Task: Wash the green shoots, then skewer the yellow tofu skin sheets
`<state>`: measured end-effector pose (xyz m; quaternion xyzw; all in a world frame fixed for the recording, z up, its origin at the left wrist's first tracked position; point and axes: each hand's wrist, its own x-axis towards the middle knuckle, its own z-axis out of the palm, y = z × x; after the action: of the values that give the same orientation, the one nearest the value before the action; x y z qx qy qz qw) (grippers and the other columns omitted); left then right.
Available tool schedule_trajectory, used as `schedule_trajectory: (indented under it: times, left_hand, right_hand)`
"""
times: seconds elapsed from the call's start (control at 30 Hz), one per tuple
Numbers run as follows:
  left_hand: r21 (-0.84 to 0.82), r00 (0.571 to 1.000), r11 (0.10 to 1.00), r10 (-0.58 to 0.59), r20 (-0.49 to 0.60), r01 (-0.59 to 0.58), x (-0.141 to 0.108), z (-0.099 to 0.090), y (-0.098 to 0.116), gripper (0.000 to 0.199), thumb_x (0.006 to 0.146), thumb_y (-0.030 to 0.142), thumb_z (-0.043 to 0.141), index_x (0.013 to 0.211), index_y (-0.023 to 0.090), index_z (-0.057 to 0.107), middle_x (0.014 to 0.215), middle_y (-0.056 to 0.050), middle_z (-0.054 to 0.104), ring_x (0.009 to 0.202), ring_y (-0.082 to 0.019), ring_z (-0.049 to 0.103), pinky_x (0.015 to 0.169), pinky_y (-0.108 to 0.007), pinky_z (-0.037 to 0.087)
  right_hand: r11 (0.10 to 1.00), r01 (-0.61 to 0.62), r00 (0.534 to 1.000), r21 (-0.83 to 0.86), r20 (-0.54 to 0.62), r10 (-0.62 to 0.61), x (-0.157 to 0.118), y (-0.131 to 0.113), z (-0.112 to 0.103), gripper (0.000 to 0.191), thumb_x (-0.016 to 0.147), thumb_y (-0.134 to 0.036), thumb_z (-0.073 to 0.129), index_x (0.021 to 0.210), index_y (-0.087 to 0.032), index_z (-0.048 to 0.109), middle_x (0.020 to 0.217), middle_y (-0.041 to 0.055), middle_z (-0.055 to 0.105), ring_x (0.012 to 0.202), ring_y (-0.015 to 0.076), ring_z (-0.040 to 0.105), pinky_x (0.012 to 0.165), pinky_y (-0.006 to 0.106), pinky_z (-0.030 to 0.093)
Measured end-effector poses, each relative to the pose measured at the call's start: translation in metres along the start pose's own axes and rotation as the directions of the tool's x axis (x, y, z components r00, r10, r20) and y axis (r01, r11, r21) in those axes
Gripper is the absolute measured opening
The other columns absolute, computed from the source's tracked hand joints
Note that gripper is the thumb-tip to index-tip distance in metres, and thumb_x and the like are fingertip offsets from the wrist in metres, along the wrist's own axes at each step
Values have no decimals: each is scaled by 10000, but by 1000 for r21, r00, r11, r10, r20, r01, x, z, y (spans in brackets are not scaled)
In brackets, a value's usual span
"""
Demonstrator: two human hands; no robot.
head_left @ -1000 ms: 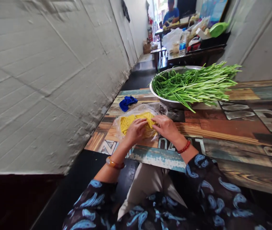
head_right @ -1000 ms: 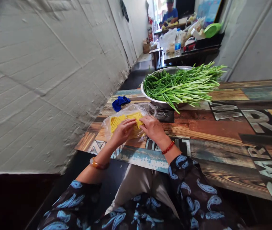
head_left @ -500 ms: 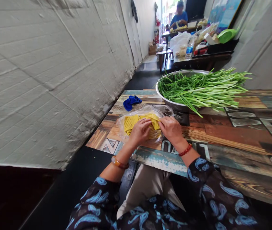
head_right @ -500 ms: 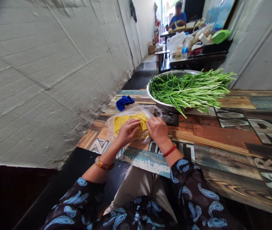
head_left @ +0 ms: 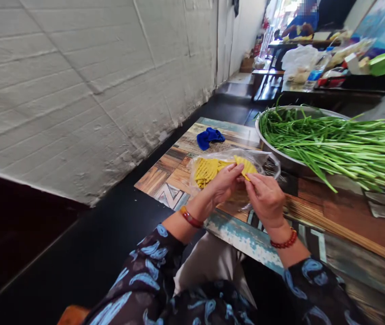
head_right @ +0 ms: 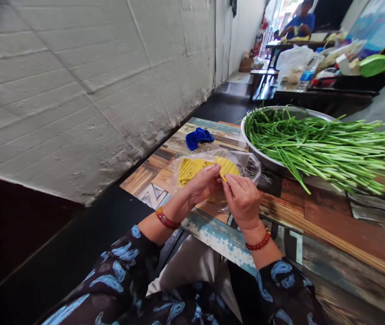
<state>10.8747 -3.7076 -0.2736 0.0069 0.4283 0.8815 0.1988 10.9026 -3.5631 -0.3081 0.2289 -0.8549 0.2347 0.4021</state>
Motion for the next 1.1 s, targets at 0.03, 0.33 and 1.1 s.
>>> schedule_trajectory:
  times: [0.03, 0.33, 1.1]
  left_hand:
    - [-36, 1000, 999, -12, -11, 12, 2, 0, 1, 441, 637, 399, 894, 769, 166, 543, 671, 51, 566, 570, -63, 548, 595, -180, 472]
    - [-29, 1000, 1000, 0, -31, -1, 27, -10, 30, 164, 749, 64, 639, 896, 125, 680, 831, -53, 747, 757, -153, 712, 734, -237, 567]
    - [-49, 949, 990, -108, 296, 128, 22, -28, -5, 446, 597, 377, 920, 923, 117, 760, 936, -90, 777, 782, -149, 695, 826, -285, 541]
  right_hand:
    - [1000, 12, 1000, -4, 16, -12, 1, -3, 0, 206, 976, -188, 570, 1113, -165, 721, 1044, 116, 780, 934, 237, 703, 866, 384, 535]
    - [971, -194, 979, 140, -40, 202, 8, -1, -5, 196, 989, -223, 541, 1078, -215, 715, 1057, 83, 760, 963, 215, 701, 862, 390, 569]
    - [563, -663, 703, 493, 153, 694, -8, 4, -8, 333, 807, -359, 784, 1095, -200, 728, 900, 43, 720, 768, 159, 673, 750, 322, 591]
